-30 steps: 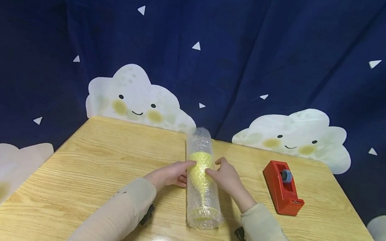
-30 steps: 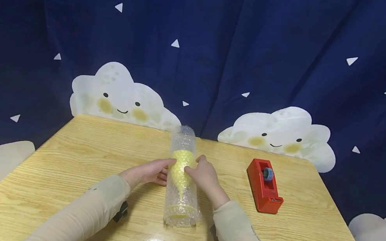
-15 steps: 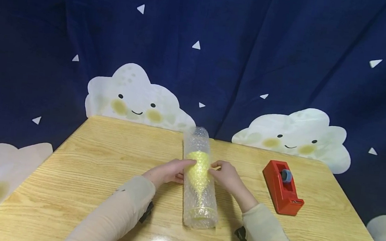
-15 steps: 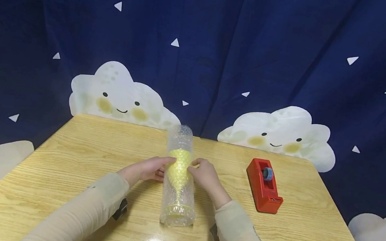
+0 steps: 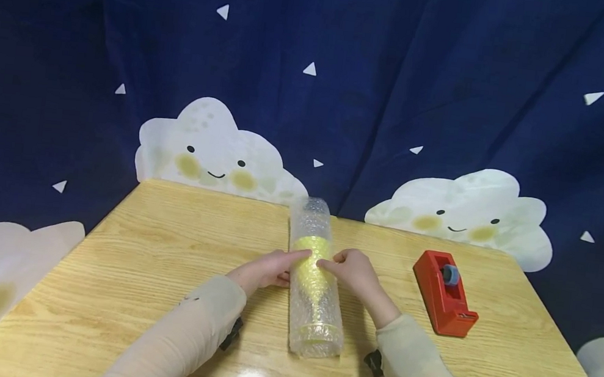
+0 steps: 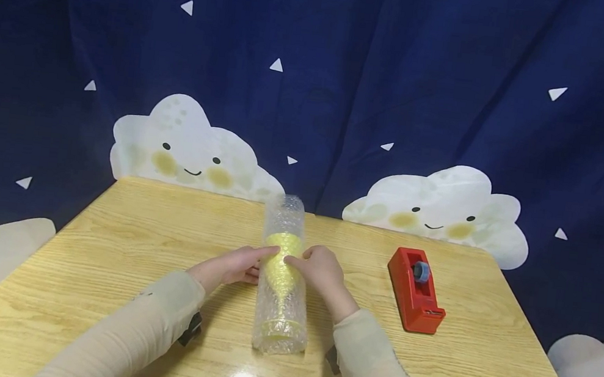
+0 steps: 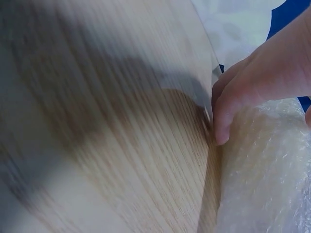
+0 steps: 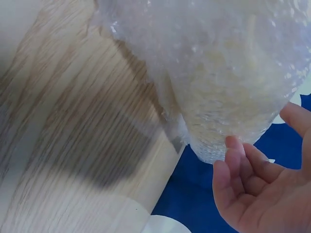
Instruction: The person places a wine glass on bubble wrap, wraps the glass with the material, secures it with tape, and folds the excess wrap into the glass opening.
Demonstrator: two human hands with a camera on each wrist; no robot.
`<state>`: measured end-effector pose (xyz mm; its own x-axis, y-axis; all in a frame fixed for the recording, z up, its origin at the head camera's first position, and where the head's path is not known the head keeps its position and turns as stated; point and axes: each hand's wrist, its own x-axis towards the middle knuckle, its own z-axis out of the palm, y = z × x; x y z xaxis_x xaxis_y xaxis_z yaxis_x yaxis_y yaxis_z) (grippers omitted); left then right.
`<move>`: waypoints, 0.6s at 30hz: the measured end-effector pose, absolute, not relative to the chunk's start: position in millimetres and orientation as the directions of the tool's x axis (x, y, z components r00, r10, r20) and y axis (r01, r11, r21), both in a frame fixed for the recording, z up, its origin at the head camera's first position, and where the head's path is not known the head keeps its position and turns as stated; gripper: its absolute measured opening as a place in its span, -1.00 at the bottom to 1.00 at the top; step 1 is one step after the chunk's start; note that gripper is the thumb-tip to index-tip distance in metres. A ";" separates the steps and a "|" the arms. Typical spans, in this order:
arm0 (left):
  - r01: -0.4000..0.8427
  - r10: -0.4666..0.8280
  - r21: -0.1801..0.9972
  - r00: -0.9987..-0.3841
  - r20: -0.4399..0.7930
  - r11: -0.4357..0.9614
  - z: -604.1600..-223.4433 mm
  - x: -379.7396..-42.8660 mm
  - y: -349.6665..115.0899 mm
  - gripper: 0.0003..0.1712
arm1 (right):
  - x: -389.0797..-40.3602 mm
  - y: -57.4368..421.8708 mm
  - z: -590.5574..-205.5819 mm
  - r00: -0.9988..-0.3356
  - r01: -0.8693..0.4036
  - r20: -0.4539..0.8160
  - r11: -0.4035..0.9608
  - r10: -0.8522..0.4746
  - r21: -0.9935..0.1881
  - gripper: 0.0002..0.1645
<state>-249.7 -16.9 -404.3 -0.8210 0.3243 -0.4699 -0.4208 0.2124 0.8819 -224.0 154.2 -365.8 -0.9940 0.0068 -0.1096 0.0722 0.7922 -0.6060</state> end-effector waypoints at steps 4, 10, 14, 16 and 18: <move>-0.394 0.342 0.888 -0.822 -0.455 0.235 -403.0 -249.9 -16.3 -0.07 | -225.4 157.2 -367.0 -0.990 0.108 -0.142 0.737 0.016 -0.667 -0.42; -0.361 0.367 0.905 -0.829 -0.423 0.226 -399.8 -251.2 -18.6 -0.33 | -227.4 165.5 -374.2 -0.972 0.192 -0.234 0.642 0.021 -0.742 -0.62; -0.366 0.375 0.906 -0.825 -0.422 0.212 -400.4 -251.0 -20.0 -0.36 | -229.4 167.0 -375.6 -0.968 0.193 -0.250 0.656 0.006 -0.729 -0.58; -0.371 0.370 0.905 -0.826 -0.424 0.207 -400.9 -250.5 -20.2 -0.34 | -229.7 166.7 -375.1 -0.973 0.168 -0.232 0.682 -0.003 -0.712 -0.61; -0.374 0.365 0.904 -0.828 -0.425 0.206 -401.0 -249.7 -20.3 -0.34 | -229.5 165.8 -374.0 -0.979 0.140 -0.205 0.713 -0.005 -0.687 -0.64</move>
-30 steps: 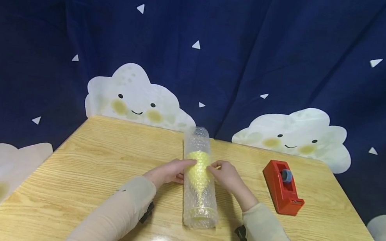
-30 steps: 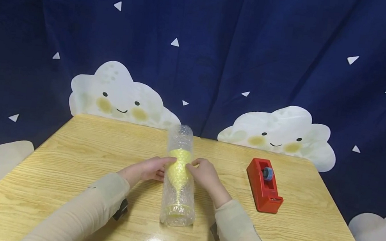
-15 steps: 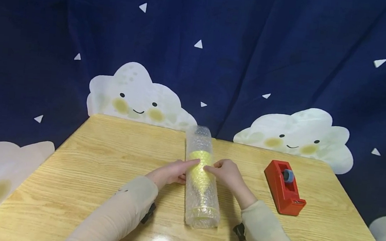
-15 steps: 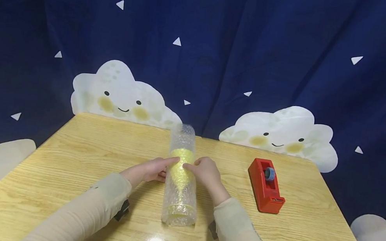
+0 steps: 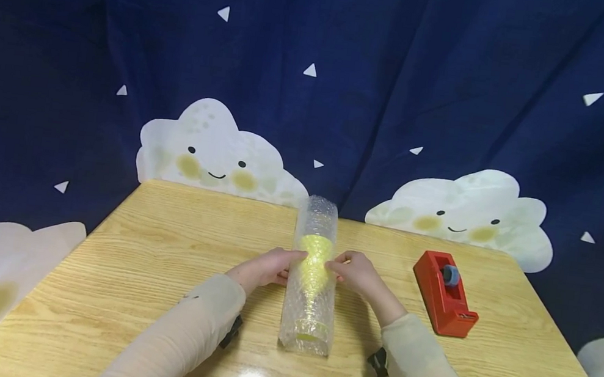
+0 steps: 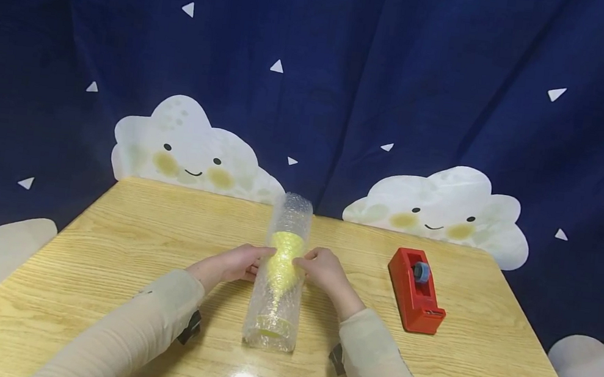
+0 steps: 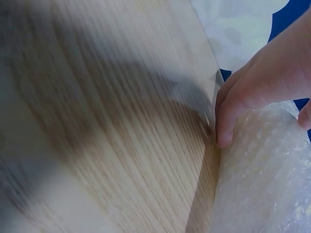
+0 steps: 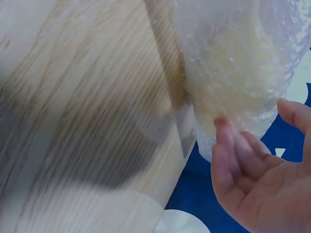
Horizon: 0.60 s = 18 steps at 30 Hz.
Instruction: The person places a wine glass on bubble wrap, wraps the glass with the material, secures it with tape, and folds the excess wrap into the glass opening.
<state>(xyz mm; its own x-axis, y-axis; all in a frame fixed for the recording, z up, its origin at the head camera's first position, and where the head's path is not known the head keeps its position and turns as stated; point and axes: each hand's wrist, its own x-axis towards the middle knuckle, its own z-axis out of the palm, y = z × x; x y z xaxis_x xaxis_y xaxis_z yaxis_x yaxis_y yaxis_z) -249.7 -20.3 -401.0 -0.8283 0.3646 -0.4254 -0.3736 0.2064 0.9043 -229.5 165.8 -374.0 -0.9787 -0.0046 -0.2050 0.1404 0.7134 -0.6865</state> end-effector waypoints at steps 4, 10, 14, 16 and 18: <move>-0.362 0.365 0.907 -0.831 -0.419 0.217 -400.6 -248.9 -19.3 -0.39 | -228.5 164.3 -372.2 -0.987 0.103 -0.158 0.762 0.001 -0.639 -0.64; -0.368 0.361 0.904 -0.830 -0.425 0.219 -400.9 -249.5 -16.8 -0.40 | -226.7 162.8 -367.6 -0.991 0.092 -0.130 0.778 0.013 -0.621 -0.54; -0.373 0.356 0.898 -0.827 -0.435 0.233 -401.9 -250.9 -14.6 -0.40 | -225.6 162.6 -364.2 -0.994 0.076 -0.113 0.804 0.011 -0.589 -0.57; -0.370 0.355 0.898 -0.827 -0.436 0.238 -402.5 -251.5 -14.0 -0.40 | -225.3 162.4 -362.7 -0.994 0.073 -0.111 0.812 0.010 -0.579 -0.58; -0.362 0.361 0.900 -0.827 -0.431 0.244 -402.9 -251.9 -13.5 -0.38 | -224.6 162.1 -361.6 -0.993 0.083 -0.119 0.810 0.017 -0.580 -0.60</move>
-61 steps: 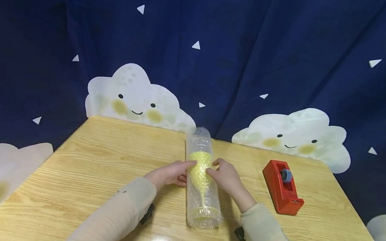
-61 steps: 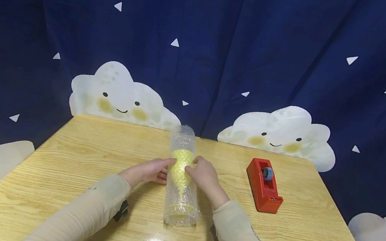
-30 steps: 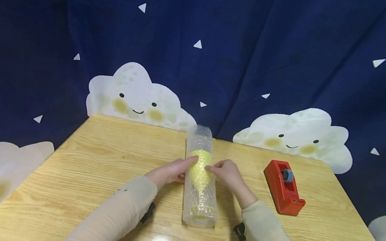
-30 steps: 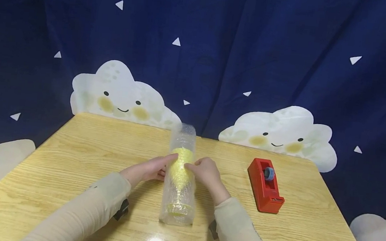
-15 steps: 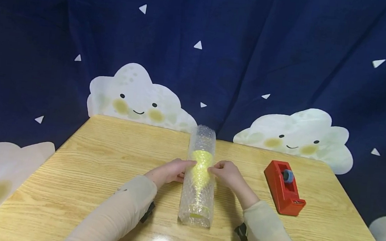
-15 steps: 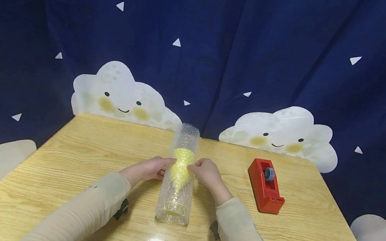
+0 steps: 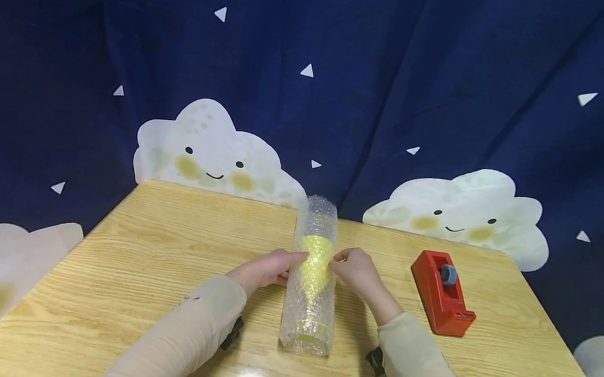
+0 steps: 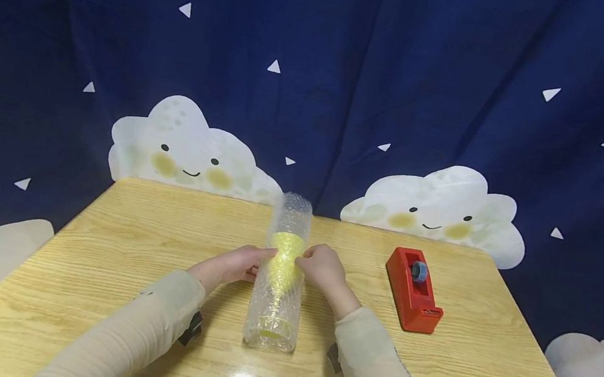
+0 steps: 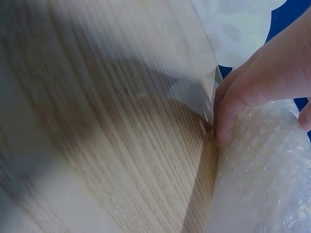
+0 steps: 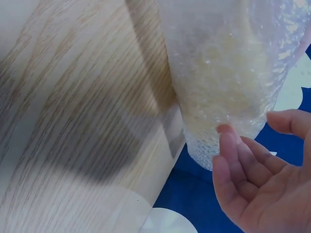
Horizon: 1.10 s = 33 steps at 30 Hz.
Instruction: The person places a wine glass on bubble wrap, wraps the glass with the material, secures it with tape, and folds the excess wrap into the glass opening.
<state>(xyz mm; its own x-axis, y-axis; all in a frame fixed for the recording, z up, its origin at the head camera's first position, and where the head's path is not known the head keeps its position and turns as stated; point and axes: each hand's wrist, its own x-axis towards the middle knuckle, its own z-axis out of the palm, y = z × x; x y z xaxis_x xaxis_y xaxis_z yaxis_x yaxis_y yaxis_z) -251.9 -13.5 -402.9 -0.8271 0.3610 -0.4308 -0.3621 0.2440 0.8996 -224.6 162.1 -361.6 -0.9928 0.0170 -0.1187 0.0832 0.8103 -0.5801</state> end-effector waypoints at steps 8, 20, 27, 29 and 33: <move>-0.322 0.377 0.914 -0.837 -0.396 0.246 -398.4 -249.6 -11.9 -0.42 | -222.0 162.5 -364.9 -0.992 0.099 -0.120 0.795 0.033 -0.598 -0.40; -0.351 0.361 0.900 -0.829 -0.427 0.258 -401.8 -251.5 -10.6 -0.55 | -224.6 164.4 -371.8 -0.992 0.086 -0.128 0.800 0.012 -0.594 -0.36; -0.375 0.354 0.892 -0.823 -0.445 0.251 -404.0 -251.4 -11.9 -0.45 | -225.7 164.5 -370.4 -0.989 0.094 -0.145 0.830 0.016 -0.550 -0.51; -0.380 0.351 0.890 -0.821 -0.450 0.254 -404.2 -250.6 -12.0 -0.44 | -225.6 164.7 -369.5 -0.989 0.102 -0.147 0.843 0.027 -0.529 -0.49; -0.380 0.347 0.889 -0.823 -0.451 0.255 -404.9 -250.3 -11.6 -0.45 | -225.8 164.3 -367.1 -0.993 0.079 -0.117 0.851 0.020 -0.519 -0.49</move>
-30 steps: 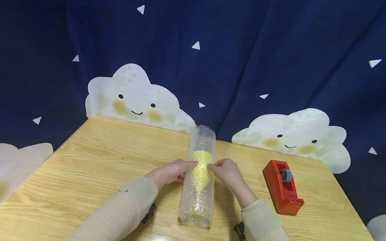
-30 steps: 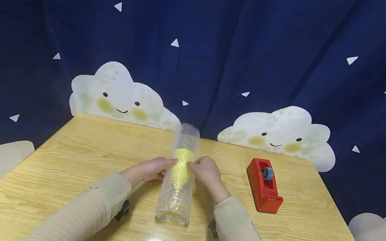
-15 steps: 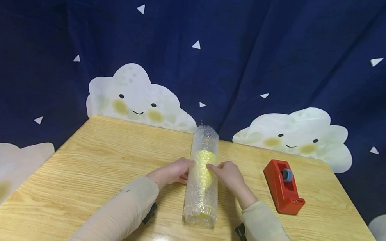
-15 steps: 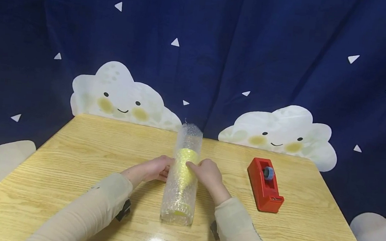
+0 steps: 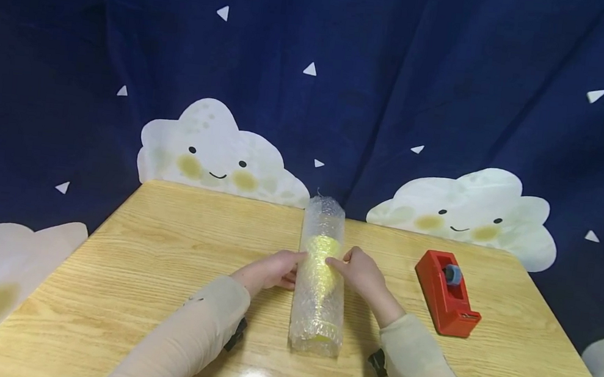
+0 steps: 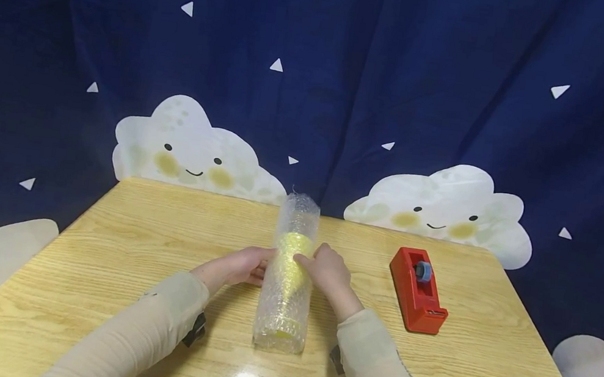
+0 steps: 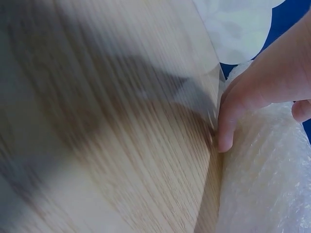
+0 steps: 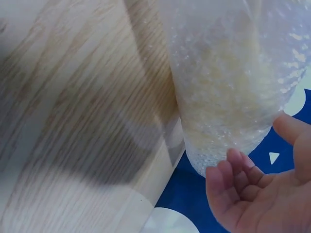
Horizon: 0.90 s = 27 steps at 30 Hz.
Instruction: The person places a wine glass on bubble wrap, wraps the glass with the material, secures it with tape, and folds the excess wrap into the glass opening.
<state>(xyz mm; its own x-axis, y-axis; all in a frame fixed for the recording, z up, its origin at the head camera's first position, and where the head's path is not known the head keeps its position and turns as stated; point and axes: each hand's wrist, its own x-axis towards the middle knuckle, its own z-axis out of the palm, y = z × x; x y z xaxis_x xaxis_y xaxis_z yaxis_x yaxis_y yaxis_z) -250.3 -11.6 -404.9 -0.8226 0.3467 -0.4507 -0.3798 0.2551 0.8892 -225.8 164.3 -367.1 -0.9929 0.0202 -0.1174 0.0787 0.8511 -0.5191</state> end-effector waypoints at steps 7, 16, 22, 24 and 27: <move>-0.379 0.355 0.899 -0.828 -0.435 0.218 -404.6 -250.8 -7.5 -0.45 | -225.5 170.6 -362.7 -0.994 0.084 -0.102 0.805 0.029 -0.587 -0.59; -0.393 0.354 0.892 -0.820 -0.450 0.223 -403.0 -249.4 -4.3 -0.42 | -225.5 182.3 -364.9 -0.989 0.113 -0.143 0.775 0.029 -0.622 -0.61; -0.386 0.356 0.889 -0.817 -0.453 0.245 -404.6 -249.3 -1.1 -0.40 | -225.2 183.0 -365.2 -0.991 0.116 -0.129 0.768 0.044 -0.631 -0.65; -0.389 0.366 0.889 -0.812 -0.454 0.240 -405.2 -249.6 -0.7 -0.37 | -225.1 182.5 -364.7 -0.992 0.110 -0.116 0.769 0.047 -0.630 -0.65; -0.393 0.379 0.891 -0.808 -0.452 0.226 -405.3 -249.9 0.0 -0.34 | -224.2 182.7 -363.8 -0.995 0.094 -0.092 0.779 0.046 -0.620 -0.69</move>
<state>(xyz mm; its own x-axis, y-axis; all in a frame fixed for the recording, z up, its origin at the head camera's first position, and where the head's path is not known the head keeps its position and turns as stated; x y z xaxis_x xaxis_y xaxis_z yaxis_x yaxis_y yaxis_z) -249.9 0.0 -405.3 -0.8075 0.3790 -0.4519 -0.3928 0.2259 0.8914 -224.2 182.7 -363.8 -0.9947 0.0464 -0.0921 0.0937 0.7791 -0.6198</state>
